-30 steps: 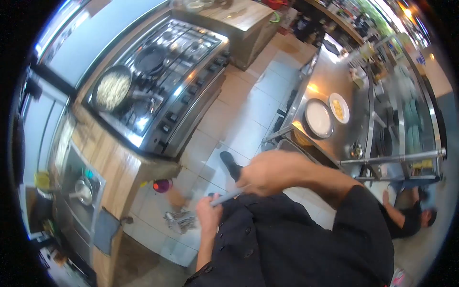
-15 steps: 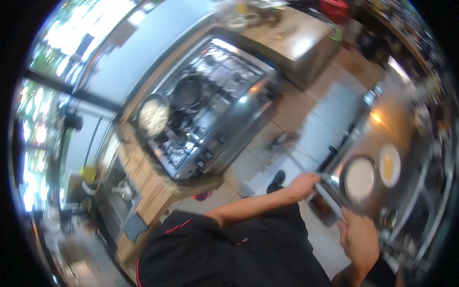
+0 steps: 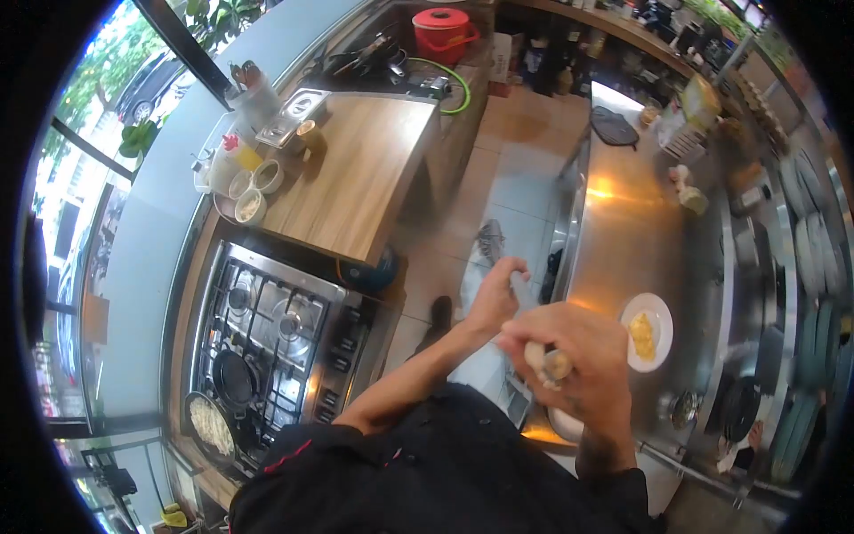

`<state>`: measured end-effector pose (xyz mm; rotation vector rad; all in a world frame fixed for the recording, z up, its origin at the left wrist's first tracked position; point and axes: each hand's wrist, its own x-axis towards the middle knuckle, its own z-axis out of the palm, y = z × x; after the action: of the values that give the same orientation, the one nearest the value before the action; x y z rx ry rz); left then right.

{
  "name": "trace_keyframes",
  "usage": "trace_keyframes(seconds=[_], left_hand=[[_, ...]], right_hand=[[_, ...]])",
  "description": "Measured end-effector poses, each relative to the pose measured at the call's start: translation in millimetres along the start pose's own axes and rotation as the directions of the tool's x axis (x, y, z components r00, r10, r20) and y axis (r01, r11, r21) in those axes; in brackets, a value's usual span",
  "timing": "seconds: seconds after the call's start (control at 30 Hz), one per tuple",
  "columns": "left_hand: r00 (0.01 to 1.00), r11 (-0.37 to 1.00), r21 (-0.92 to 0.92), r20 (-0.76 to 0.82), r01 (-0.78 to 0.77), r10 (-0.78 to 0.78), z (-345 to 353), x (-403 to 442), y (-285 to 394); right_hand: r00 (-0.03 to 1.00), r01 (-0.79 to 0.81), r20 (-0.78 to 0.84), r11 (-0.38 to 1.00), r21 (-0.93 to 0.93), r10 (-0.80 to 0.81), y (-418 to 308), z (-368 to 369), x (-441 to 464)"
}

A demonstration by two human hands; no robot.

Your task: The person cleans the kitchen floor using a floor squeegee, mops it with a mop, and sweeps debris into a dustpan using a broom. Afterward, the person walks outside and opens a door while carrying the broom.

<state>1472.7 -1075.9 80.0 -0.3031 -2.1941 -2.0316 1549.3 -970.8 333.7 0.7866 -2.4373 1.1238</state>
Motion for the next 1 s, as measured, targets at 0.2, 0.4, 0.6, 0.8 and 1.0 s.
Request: trace_keyframes(seconds=[0.2,0.4,0.6,0.8,1.0], left_hand=[[0.994,0.982,0.154,0.022,-0.107,0.105,-53.4,81.6,-49.0],[0.515,0.424,0.313,-0.324,0.85,-0.794,-194.2,-11.9,-138.1],[-0.562,0.211,-0.814,-0.537,0.541,-0.629,-162.9,-380.3,-255.4],[-0.733,0.743,-0.63,-0.391,-0.226,-0.556,-218.2,-427.9,-208.1],[-0.544,0.812,-0.523,-0.617,-0.258,-0.57,-244.3,-355.1,-164.3]], right_hand=[[0.959,0.06,-0.252,0.961,-0.269,-0.131,148.7,47.6,108.8],[0.922,-0.035,-0.362,0.903,-0.429,-0.136,230.9,39.4,227.3],[0.895,-0.247,-0.436,0.92,-0.306,0.095,319.8,36.5,327.0],[0.925,-0.066,-0.378,0.963,-0.261,-0.04,332.2,80.5,380.3],[0.921,-0.061,-0.387,0.959,-0.276,-0.052,352.9,71.9,419.6]])
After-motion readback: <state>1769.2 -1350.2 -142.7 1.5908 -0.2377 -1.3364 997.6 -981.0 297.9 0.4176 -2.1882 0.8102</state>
